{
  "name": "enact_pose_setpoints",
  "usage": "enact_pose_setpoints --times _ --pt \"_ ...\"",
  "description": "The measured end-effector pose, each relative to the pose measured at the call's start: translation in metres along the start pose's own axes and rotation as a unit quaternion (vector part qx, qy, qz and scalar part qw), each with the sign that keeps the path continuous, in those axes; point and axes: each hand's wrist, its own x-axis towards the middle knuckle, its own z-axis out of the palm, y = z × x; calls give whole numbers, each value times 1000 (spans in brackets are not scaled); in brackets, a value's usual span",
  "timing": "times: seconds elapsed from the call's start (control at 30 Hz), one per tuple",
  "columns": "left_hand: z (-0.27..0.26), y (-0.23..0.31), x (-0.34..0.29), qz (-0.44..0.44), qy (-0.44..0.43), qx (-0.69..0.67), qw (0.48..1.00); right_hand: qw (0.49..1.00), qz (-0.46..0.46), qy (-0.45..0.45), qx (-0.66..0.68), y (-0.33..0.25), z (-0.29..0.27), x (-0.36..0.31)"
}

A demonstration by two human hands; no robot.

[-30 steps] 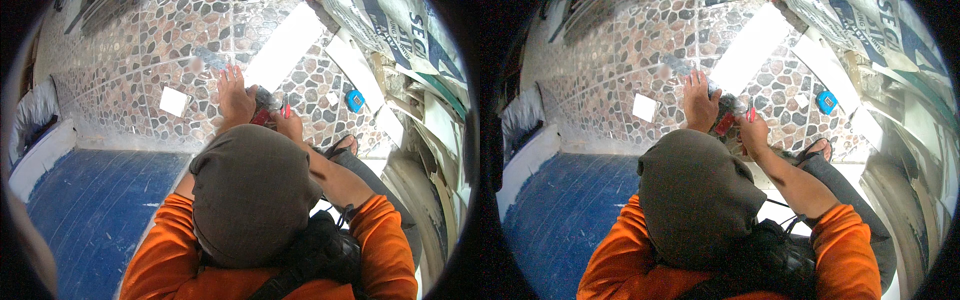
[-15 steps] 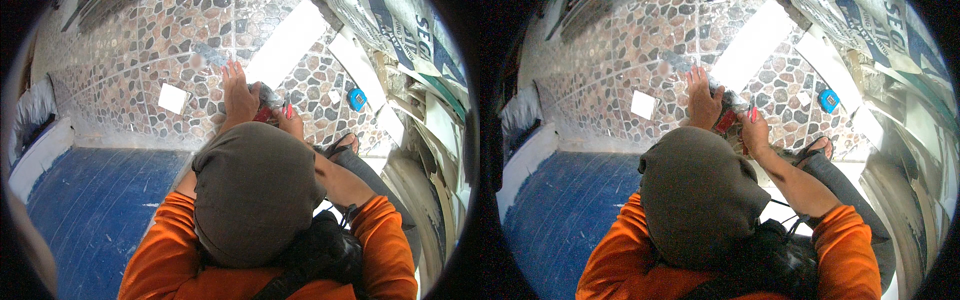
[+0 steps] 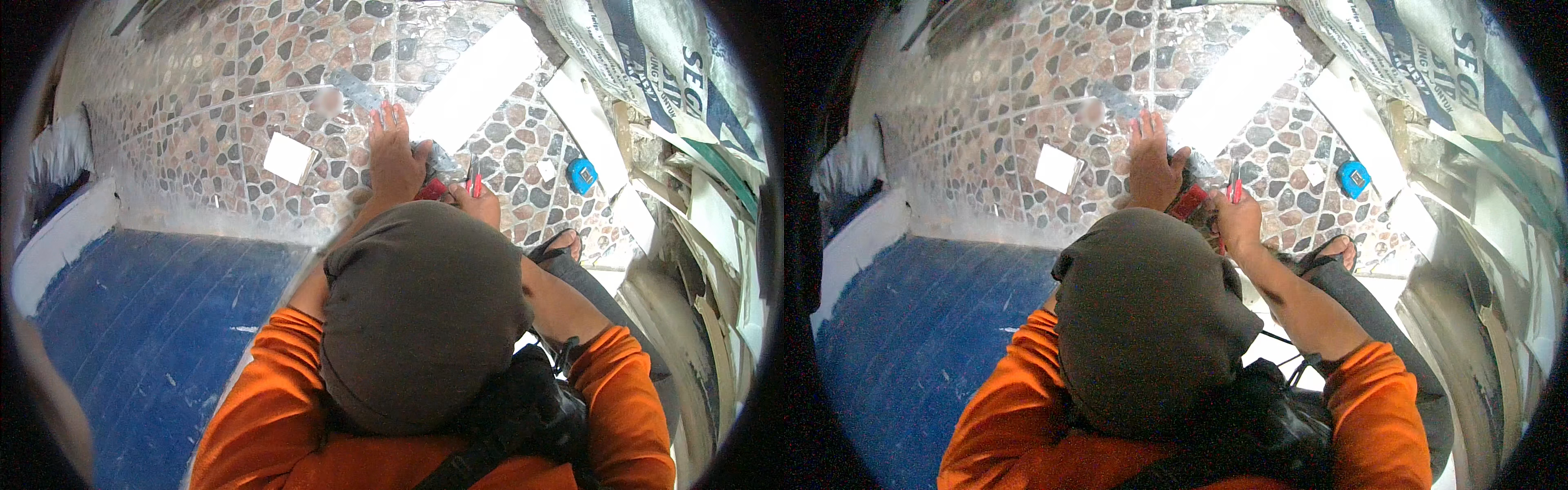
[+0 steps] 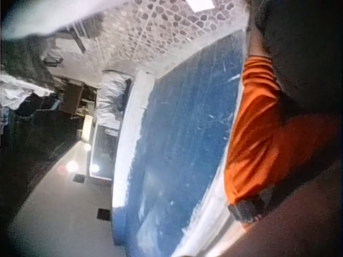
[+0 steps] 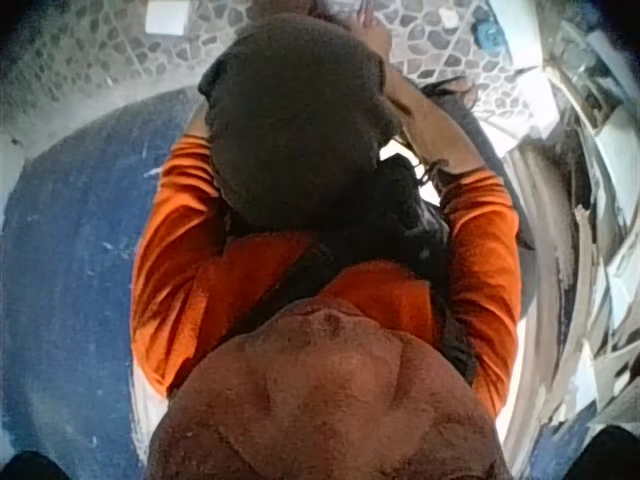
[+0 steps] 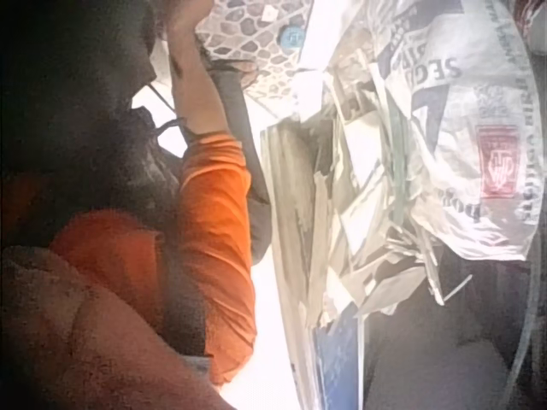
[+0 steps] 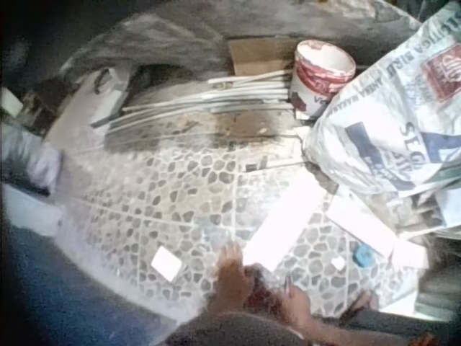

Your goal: The person sits on a tiled floor and uses a utility knife and a metal ruler to cut a white rectangular sheet into smaller pieces. They then move to a different area and cut a long strip of cardboard.

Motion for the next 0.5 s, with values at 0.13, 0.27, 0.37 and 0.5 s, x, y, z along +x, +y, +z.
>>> enact_pose_setpoints --times 0.13,0.27,0.37,0.5 --pt "1 3 0 7 15 -30 999 998 15 11 61 -1 5 -2" --pt "4 5 -3 20 20 -37 999 997 -11 4 72 3 4 0" --pt "7 3 -4 26 27 -30 999 997 -20 -8 72 3 3 1" --pt "5 -1 -5 41 37 -3 998 995 -17 -24 90 2 4 0"
